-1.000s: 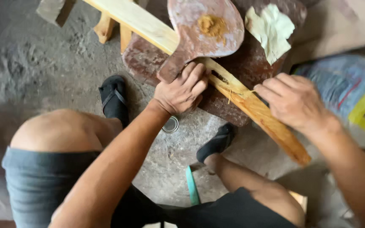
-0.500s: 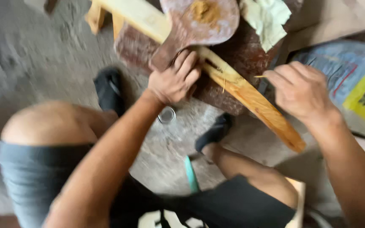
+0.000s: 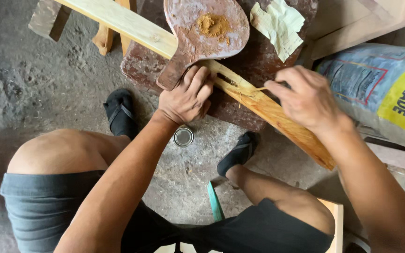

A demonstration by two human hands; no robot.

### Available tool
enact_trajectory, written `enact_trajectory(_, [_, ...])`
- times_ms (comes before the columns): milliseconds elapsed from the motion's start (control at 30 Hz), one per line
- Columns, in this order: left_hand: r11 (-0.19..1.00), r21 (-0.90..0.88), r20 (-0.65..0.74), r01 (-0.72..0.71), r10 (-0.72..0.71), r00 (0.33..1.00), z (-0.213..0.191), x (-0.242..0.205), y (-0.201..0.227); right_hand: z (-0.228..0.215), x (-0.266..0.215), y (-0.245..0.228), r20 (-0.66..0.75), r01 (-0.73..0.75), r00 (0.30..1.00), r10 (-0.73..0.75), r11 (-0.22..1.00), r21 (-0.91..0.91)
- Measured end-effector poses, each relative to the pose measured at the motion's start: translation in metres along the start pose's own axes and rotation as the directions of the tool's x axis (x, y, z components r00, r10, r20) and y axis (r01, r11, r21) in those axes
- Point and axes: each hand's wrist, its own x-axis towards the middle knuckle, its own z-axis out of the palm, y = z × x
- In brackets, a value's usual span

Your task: The person applies a brown wood filler to a long wooden piece using a small stick, then wipes the surface with a cloth. They reposition the piece multiple times and continue applying filler to different sections, including a recessed area.

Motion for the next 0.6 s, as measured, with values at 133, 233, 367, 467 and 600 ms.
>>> enact_trajectory(133, [1.0,0.005,-0.002,-0.002,0.002,1.0,0.002,-0.001,-0.001,0.004,0.009,-0.001,0.042,0.011,0.999,-0.012,0.999,0.033])
enact_trajectory(233, [1.0,-0.011,0.014,-0.01,0.01,1.0,0.003,-0.004,-0.001,-0.001,0.01,-0.003,0.053,-0.014,0.999,0.011,0.999,0.042])
enact_trajectory(367, [1.0,0.025,-0.007,-0.015,0.015,1.0,0.0,0.0,-0.003,0.001,0.006,-0.009,-0.027,-0.086,0.996,0.089,0.991,0.101])
enact_trajectory(467, [1.0,-0.012,0.012,-0.011,0.011,1.0,0.0,-0.001,-0.002,0.008,-0.001,-0.012,-0.048,-0.127,0.99,0.133,0.985,0.113])
enact_trajectory(600, [1.0,-0.005,0.018,-0.006,0.006,1.0,0.0,-0.001,-0.001,0.018,0.004,0.001,-0.017,-0.089,0.996,0.093,0.983,0.161])
